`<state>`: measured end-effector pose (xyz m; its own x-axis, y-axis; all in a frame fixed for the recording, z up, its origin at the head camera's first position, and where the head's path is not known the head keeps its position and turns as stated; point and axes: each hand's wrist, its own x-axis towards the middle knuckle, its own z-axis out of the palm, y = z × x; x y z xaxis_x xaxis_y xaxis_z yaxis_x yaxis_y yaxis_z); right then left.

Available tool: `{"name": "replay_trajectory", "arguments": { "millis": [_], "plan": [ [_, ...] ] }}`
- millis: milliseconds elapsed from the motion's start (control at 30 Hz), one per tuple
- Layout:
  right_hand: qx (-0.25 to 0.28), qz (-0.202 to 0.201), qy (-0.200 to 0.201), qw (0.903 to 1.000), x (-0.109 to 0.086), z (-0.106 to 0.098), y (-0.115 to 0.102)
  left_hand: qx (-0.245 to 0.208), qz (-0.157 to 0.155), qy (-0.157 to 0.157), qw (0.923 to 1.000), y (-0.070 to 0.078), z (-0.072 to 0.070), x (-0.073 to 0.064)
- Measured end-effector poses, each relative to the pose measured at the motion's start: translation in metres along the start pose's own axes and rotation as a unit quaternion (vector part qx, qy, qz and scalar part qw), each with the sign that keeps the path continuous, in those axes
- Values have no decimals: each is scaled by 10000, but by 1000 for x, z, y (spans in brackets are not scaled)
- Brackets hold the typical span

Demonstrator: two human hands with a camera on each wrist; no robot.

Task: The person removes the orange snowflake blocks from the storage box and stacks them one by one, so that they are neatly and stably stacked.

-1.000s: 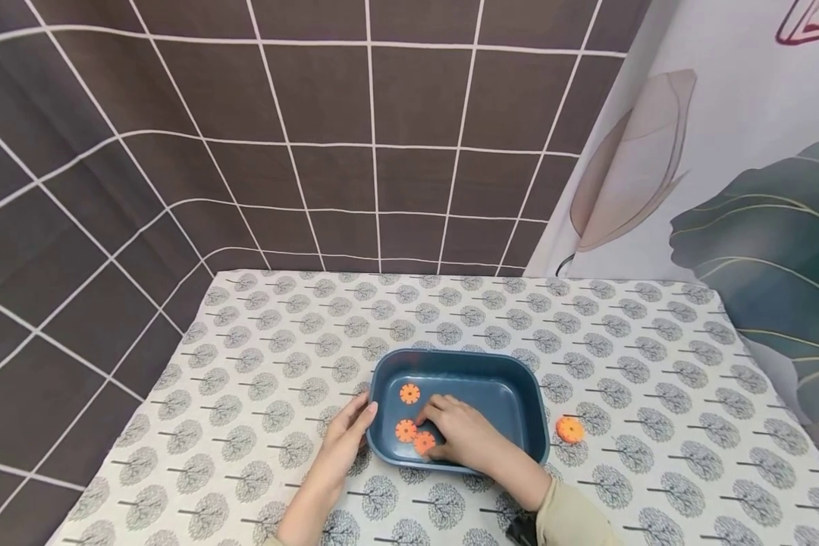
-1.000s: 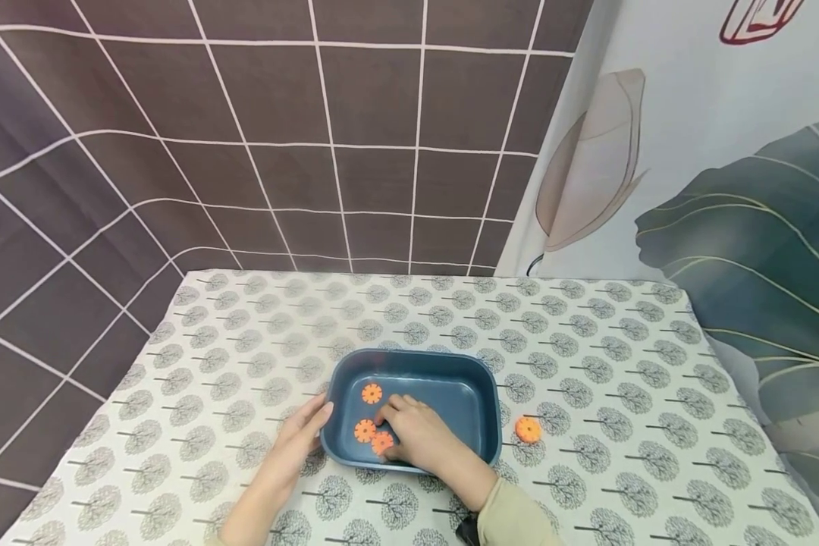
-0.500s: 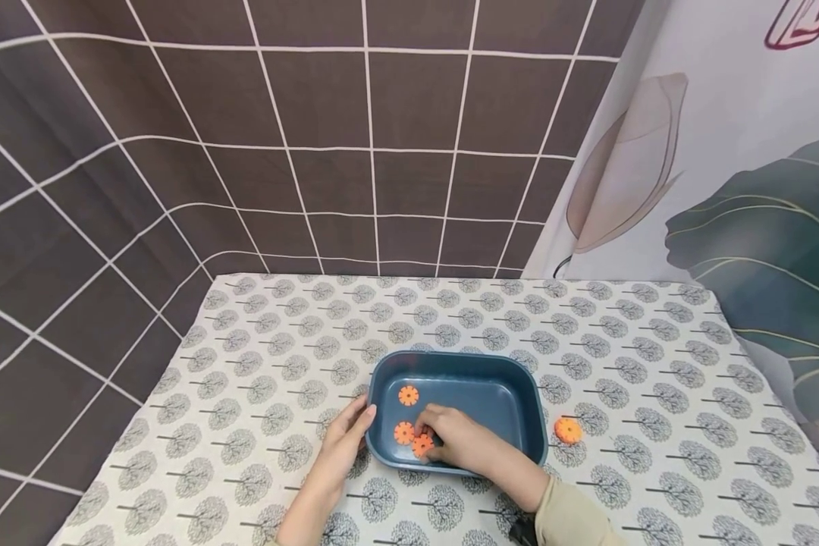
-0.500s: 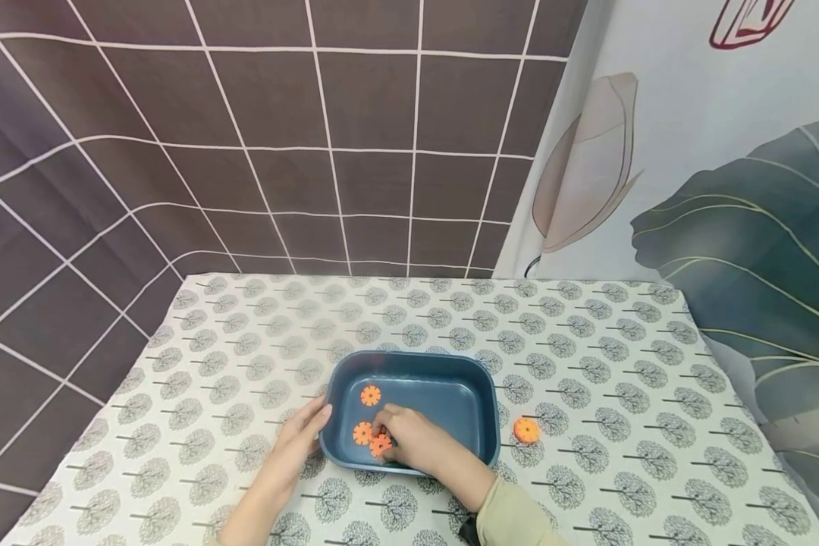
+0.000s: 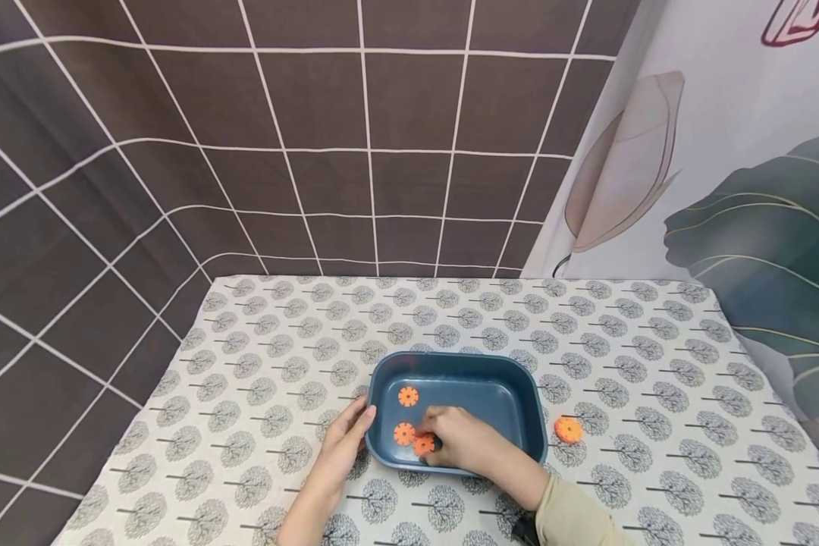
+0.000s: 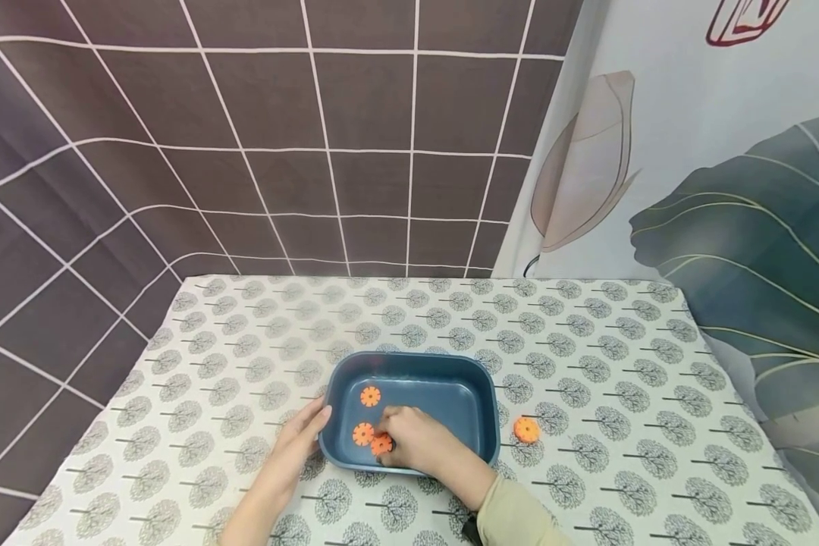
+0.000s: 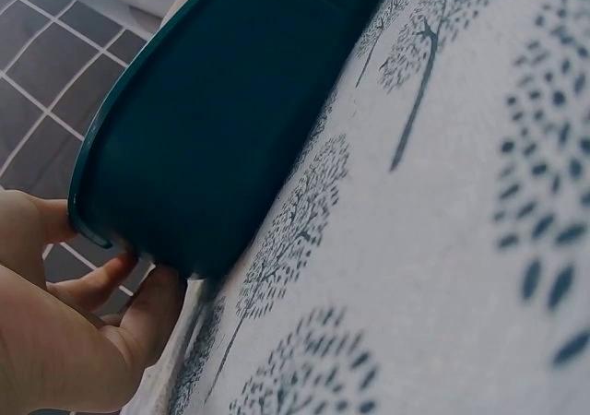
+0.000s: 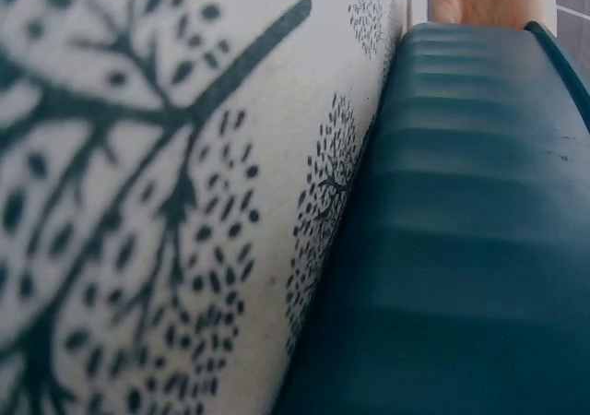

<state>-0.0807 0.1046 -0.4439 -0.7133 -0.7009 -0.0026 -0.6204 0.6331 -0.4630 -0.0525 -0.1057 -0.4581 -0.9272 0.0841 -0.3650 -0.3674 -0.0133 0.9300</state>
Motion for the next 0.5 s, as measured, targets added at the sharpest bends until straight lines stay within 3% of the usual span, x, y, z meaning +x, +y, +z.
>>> {"name": "replay_trajectory", "arguments": {
  "millis": [267,500],
  "plan": [
    [153,-114,256,9995,-1,0,3,-26,11,34,10000,-1,-1,0],
    [-382,-270,868,9951,-4,-2,5,-26,24,-1,10000,1,0,0]
  ]
}}
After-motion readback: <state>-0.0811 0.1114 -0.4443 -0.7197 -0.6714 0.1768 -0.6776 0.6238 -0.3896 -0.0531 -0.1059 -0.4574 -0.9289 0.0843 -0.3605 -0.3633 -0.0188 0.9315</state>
